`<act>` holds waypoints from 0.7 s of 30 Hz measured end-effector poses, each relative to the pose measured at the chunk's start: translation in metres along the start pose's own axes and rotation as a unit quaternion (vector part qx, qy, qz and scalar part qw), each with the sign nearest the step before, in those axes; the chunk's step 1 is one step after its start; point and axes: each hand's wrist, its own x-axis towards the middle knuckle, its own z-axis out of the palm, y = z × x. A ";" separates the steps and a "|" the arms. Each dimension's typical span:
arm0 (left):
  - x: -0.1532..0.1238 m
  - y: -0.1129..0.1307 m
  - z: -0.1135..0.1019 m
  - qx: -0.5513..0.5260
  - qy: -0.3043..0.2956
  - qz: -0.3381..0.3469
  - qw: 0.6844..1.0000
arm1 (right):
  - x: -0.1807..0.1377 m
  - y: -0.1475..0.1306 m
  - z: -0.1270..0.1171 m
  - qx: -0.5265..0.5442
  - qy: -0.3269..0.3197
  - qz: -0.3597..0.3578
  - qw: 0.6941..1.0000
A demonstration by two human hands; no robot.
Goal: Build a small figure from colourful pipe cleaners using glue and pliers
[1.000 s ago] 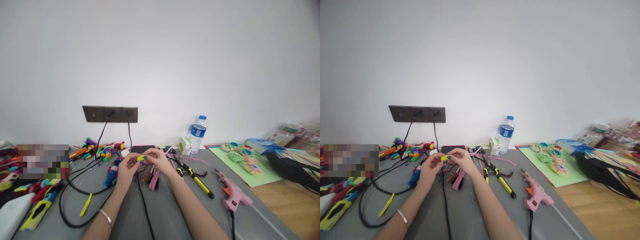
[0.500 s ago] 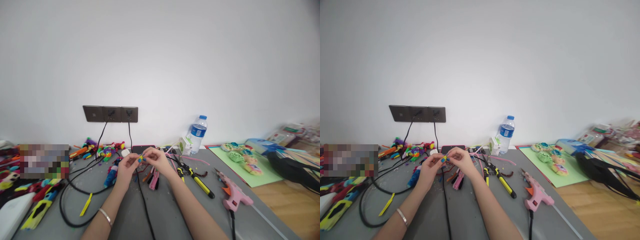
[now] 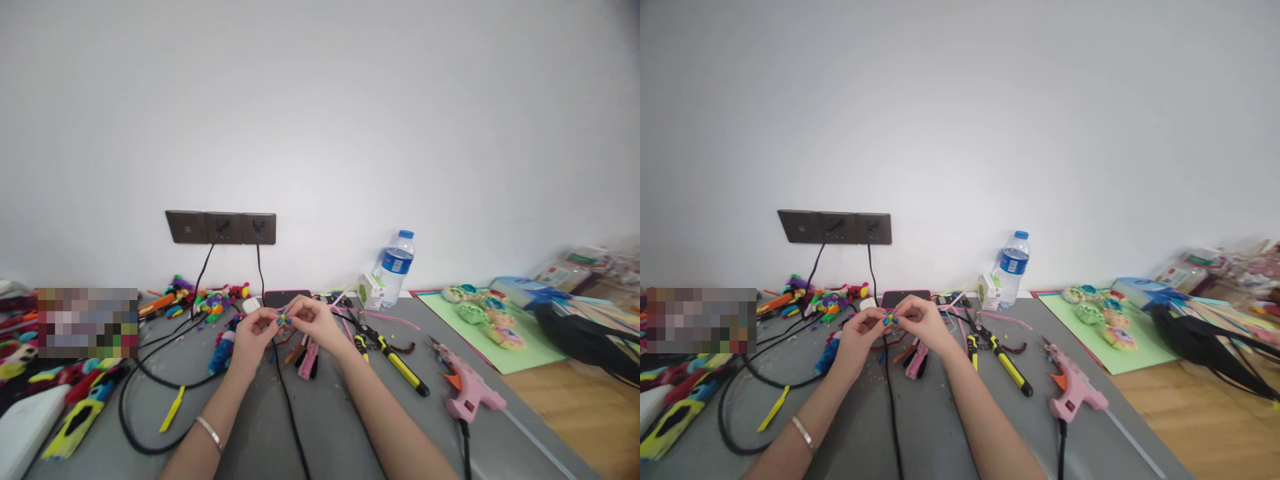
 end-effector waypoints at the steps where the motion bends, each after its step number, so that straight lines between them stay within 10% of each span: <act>1: 0.000 0.000 0.000 0.003 -0.001 0.003 1.000 | 0.000 0.000 -0.001 0.000 -0.001 -0.003 1.000; 13: -0.003 -0.002 0.005 -0.041 0.032 -0.039 0.998 | 0.001 0.001 0.002 -0.018 0.022 -0.017 0.999; 21: 0.003 -0.004 -0.001 -0.100 0.131 -0.022 0.986 | 0.005 -0.003 -0.036 -0.021 0.315 -0.063 0.947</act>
